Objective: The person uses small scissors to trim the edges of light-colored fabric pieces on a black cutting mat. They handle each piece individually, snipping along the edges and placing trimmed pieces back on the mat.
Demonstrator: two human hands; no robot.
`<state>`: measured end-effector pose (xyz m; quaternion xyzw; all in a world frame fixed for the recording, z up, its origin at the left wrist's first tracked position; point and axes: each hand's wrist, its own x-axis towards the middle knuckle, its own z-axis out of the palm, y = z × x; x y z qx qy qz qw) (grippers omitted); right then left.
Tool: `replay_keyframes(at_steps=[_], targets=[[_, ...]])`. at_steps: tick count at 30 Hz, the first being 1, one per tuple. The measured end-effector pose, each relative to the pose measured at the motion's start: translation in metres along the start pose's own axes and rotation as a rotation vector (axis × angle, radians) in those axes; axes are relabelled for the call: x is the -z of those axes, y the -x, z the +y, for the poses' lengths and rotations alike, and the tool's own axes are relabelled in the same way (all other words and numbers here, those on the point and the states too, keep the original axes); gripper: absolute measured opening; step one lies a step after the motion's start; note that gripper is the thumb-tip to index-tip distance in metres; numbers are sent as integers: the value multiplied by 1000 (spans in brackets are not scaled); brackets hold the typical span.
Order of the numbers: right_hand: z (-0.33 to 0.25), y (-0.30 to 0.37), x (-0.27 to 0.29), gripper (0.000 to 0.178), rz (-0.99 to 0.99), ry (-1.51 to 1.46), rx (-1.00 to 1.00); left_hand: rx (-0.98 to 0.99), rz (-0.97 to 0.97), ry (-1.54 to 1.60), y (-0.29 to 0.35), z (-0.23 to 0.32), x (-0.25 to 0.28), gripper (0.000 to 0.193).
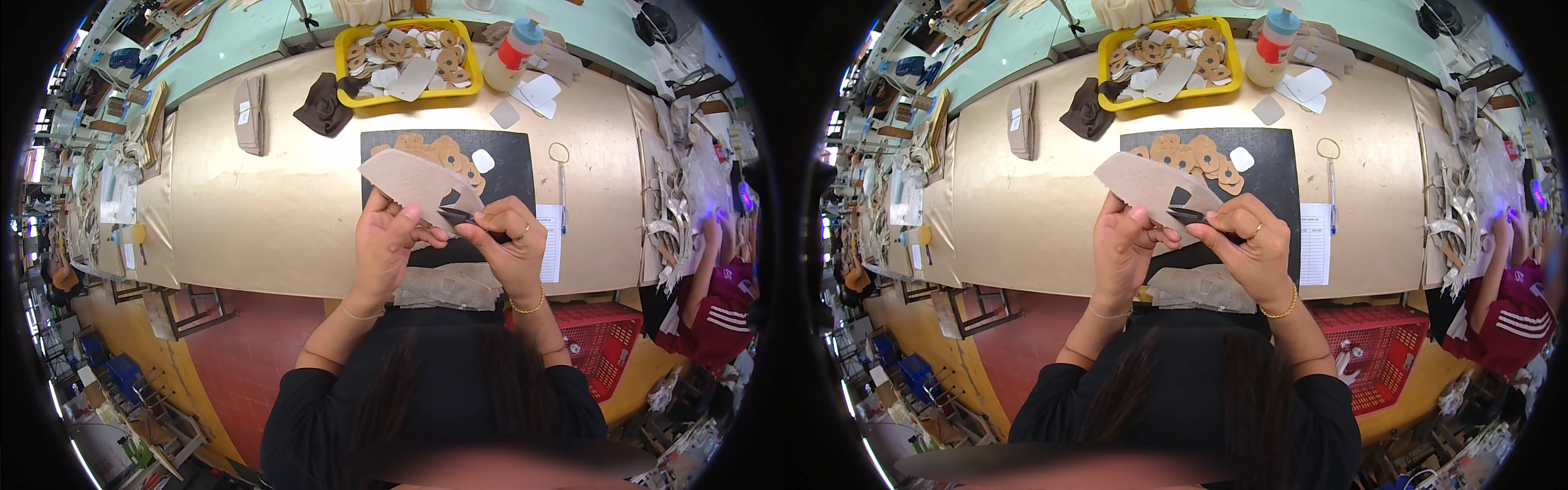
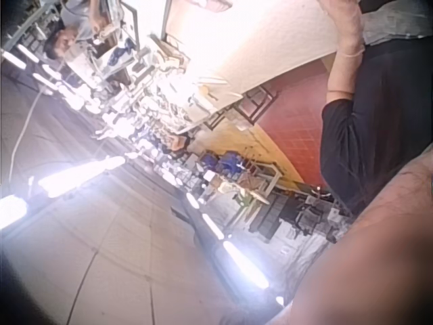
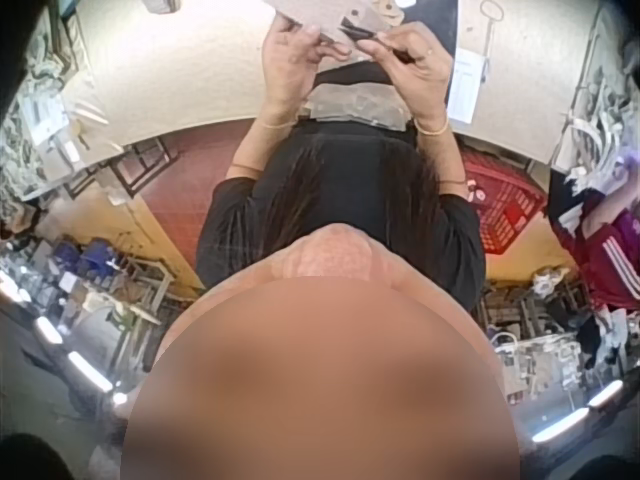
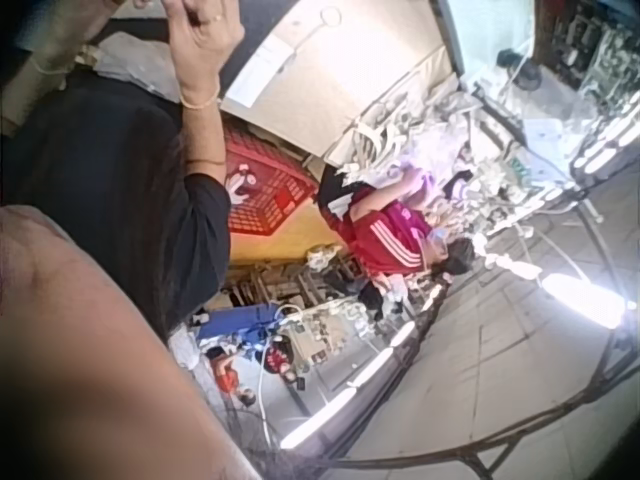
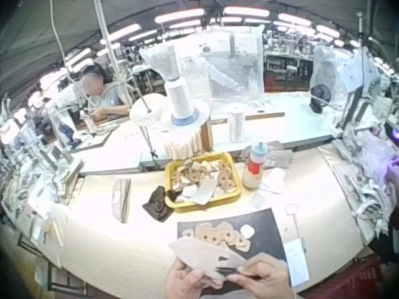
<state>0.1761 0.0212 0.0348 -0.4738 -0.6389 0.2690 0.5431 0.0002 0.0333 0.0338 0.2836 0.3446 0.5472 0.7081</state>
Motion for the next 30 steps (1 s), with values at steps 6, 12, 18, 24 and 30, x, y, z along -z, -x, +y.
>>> replay_keyframes(at_steps=[6,12,18,24,30], targets=[[-1,-2,0,24,-12,-15,10,6,21,-24,1,5,0,30],[-1,-3,2,25,-22,-36,18,-15,19,-52,2,4,-2,29],[-2,-2,6,23,-17,-42,-18,-32,16,-66,3,5,-4,30],[4,0,8,22,-3,-142,-31,-8,18,-63,2,5,-5,30],[9,0,19,24,140,-603,-269,99,-83,-12,-1,14,2,34]])
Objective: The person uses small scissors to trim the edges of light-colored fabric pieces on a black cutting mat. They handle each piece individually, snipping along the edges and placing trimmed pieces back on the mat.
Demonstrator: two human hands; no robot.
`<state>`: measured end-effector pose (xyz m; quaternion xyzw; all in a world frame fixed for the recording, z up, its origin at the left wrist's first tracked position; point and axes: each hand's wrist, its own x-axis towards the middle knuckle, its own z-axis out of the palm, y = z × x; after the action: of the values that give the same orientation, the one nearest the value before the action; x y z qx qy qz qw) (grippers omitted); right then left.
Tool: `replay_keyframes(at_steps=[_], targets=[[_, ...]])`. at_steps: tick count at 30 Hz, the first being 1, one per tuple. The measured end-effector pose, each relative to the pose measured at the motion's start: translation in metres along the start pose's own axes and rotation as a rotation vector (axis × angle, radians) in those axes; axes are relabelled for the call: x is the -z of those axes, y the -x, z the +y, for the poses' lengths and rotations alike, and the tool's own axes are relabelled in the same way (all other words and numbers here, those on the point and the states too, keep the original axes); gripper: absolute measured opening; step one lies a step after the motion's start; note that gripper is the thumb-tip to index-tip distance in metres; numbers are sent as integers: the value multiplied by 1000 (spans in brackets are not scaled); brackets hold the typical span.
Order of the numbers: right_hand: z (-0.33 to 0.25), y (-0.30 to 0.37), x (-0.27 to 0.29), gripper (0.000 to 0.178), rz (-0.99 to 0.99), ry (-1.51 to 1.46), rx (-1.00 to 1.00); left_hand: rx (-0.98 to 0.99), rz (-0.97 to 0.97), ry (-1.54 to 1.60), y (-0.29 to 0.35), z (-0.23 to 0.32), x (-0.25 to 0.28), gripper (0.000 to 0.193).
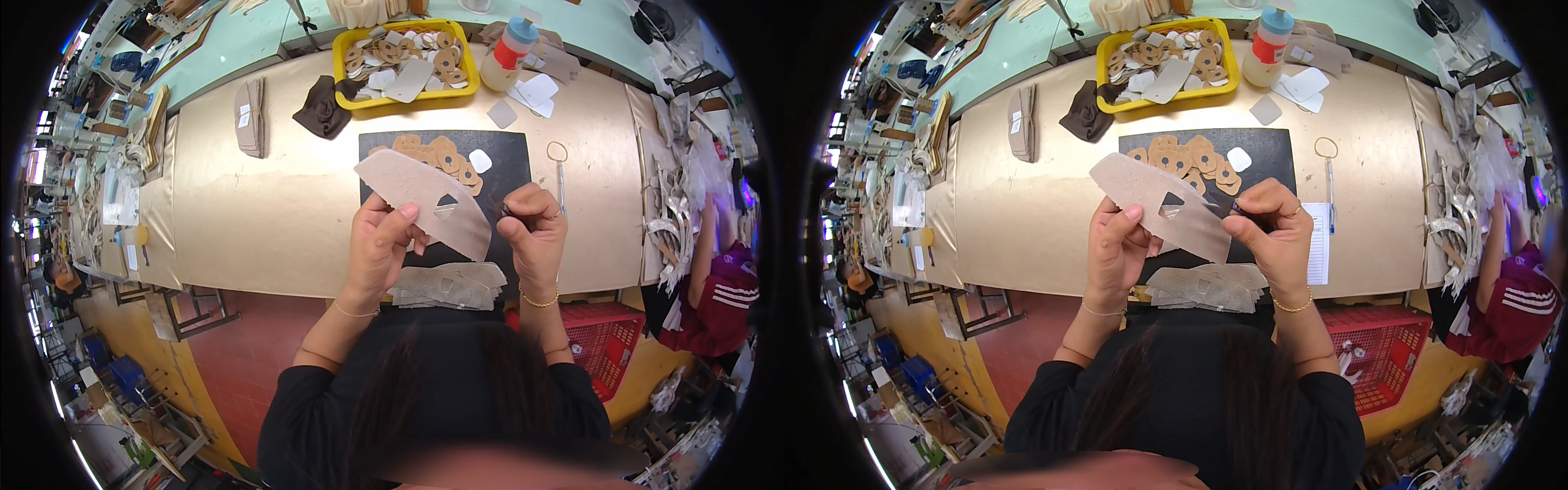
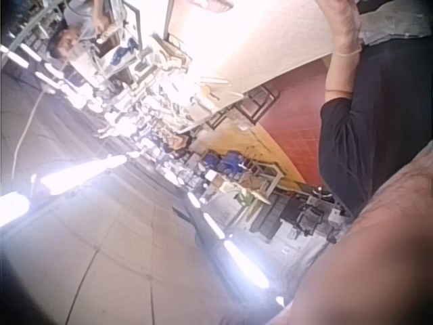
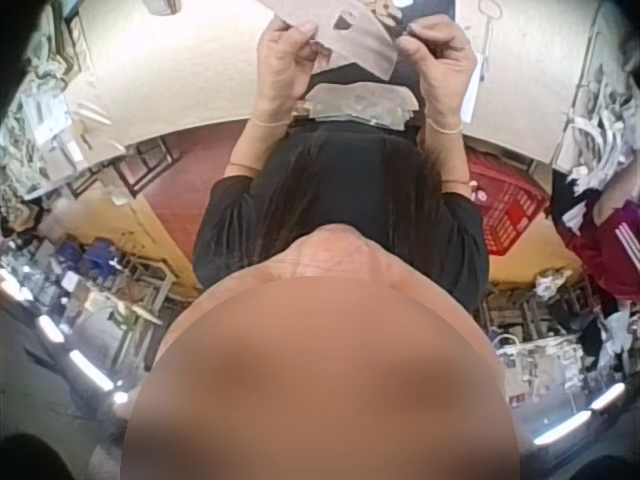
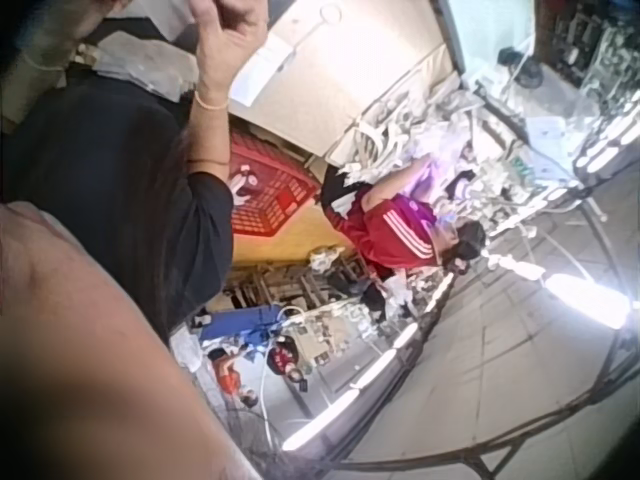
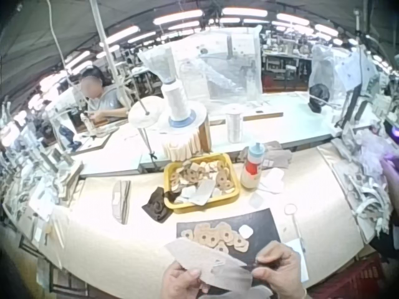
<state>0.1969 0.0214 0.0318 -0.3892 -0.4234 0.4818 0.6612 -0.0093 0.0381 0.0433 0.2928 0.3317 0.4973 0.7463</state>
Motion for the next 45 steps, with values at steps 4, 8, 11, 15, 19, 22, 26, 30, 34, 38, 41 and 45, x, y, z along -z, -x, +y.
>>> replay_keyframes(at_steps=[4,8,11,15,19,22,26,30,34,38,41,45], targets=[[-8,-3,6,28,-163,423,201,-28,93,21,2,-3,-9,39],[-12,-8,4,32,-239,632,314,29,30,14,4,0,-9,40],[-15,-14,2,32,-302,696,369,15,-22,-17,5,0,-4,36],[-24,-21,4,29,-440,682,312,78,-119,-26,3,3,4,37],[-32,-25,5,30,-589,678,303,171,-207,-15,3,6,6,40],[-36,-25,2,30,-644,694,320,280,-234,-37,3,5,4,40],[-39,-27,0,34,-713,713,378,311,-183,4,1,1,2,43],[-40,-28,0,35,-741,714,420,343,-248,72,-1,2,4,43],[-42,-28,0,27,-723,727,447,353,-218,109,1,2,3,43],[-47,-27,1,28,-671,720,441,351,-201,132,2,4,5,41],[-50,-28,3,29,-666,742,426,354,-245,119,2,6,6,39],[-49,-28,2,34,-702,757,449,354,-208,59,3,5,2,44]])
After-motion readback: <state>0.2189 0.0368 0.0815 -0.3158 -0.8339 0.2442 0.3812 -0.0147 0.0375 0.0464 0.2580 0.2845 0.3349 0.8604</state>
